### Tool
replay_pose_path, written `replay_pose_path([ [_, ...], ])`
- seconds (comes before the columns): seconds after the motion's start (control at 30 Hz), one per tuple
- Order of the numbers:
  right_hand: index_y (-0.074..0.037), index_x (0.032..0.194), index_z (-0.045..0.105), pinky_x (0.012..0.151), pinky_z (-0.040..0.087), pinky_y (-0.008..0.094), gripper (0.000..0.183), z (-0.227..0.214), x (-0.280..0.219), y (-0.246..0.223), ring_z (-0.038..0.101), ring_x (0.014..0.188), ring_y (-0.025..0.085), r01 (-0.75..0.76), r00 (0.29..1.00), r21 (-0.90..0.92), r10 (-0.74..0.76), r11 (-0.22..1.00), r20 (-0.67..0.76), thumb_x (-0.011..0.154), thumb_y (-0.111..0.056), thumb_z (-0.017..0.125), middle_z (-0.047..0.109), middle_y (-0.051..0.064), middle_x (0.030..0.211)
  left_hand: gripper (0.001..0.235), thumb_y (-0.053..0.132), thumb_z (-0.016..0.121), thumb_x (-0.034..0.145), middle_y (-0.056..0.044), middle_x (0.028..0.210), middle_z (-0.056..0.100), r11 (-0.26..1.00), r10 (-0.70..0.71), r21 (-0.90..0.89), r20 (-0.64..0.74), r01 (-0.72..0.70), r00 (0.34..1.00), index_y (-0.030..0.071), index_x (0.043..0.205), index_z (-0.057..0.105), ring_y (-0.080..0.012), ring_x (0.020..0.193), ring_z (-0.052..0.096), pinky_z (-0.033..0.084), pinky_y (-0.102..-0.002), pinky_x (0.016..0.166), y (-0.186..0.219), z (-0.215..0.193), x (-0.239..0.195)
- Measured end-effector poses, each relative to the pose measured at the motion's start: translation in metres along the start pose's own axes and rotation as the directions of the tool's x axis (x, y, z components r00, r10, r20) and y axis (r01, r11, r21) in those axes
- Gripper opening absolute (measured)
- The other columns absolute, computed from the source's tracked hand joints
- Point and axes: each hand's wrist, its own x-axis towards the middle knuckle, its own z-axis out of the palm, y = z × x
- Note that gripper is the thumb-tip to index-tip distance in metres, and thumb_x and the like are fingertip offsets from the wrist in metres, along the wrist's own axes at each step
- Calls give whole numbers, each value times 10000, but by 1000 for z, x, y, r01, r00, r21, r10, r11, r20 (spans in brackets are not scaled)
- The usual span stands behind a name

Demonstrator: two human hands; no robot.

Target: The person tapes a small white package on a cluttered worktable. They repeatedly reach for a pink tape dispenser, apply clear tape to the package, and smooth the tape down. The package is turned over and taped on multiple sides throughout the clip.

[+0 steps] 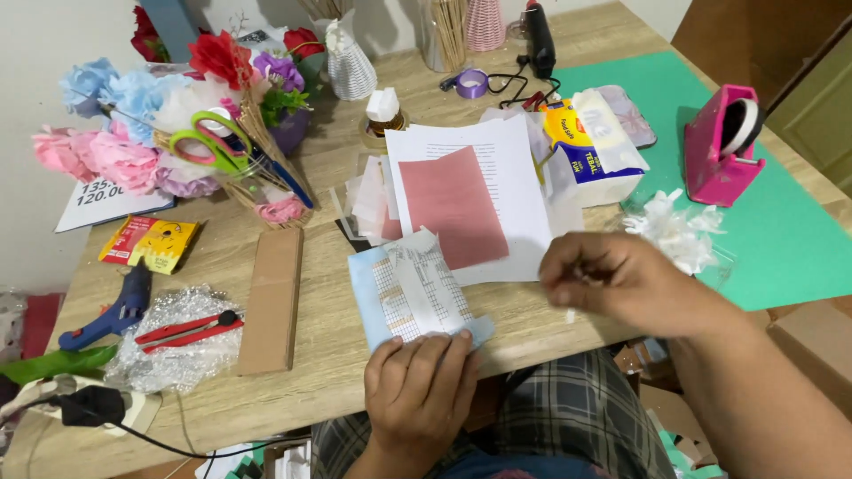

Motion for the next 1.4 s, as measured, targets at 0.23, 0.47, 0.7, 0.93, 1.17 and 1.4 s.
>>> replay_pose_path([
  [0.23,-115,1197,590,1009,620,351,556,51,4,14,720,1129,238,345,923,-243,-375,907,-89,745,-188,905,693,107,1163,176,290,735,957,-6,980,703,999,-23,-24,41,24,999,145,1055,752,-173,837,670,498,-383,882,6,-7,4],
  [0.47,-117,1212,548,1259,404,590,409,74,5,38,749,1082,217,548,803,-234,-583,803,-119,884,-34,778,702,73,1118,174,310,695,979,-46,973,693,1000,-2,25,86,0,996,156,1050,736,-232,866,650,517,-433,871,10,-10,10],
  [0.7,-139,1120,624,1236,438,551,276,67,19,46,735,975,155,507,847,-192,-527,840,-69,896,-55,762,758,20,1020,222,366,739,962,-40,941,680,999,-44,33,92,41,995,153,1025,725,-228,861,640,500,-438,871,16,-11,14],
  [0.93,-139,1014,700,1195,467,433,67,49,41,7,718,1047,169,376,924,-188,-350,908,155,949,-131,685,733,-49,963,230,395,733,958,-16,883,661,995,-77,69,55,73,995,166,980,746,-204,833,602,489,-424,872,19,-4,11],
  [1.17,-114,1088,669,799,557,277,173,39,56,-9,689,940,142,214,933,-140,-160,967,321,925,-133,725,706,18,1015,151,269,746,915,-24,817,631,986,-136,92,-5,135,991,154,830,698,-223,754,566,472,-423,858,27,-3,23],
  [1.4,-117,1037,656,1047,533,400,71,37,49,-3,672,932,154,349,915,42,-350,936,200,977,-154,668,683,17,978,224,207,639,899,-35,714,537,976,-190,109,13,188,982,156,688,579,-247,647,436,461,-430,832,34,-4,25],
])
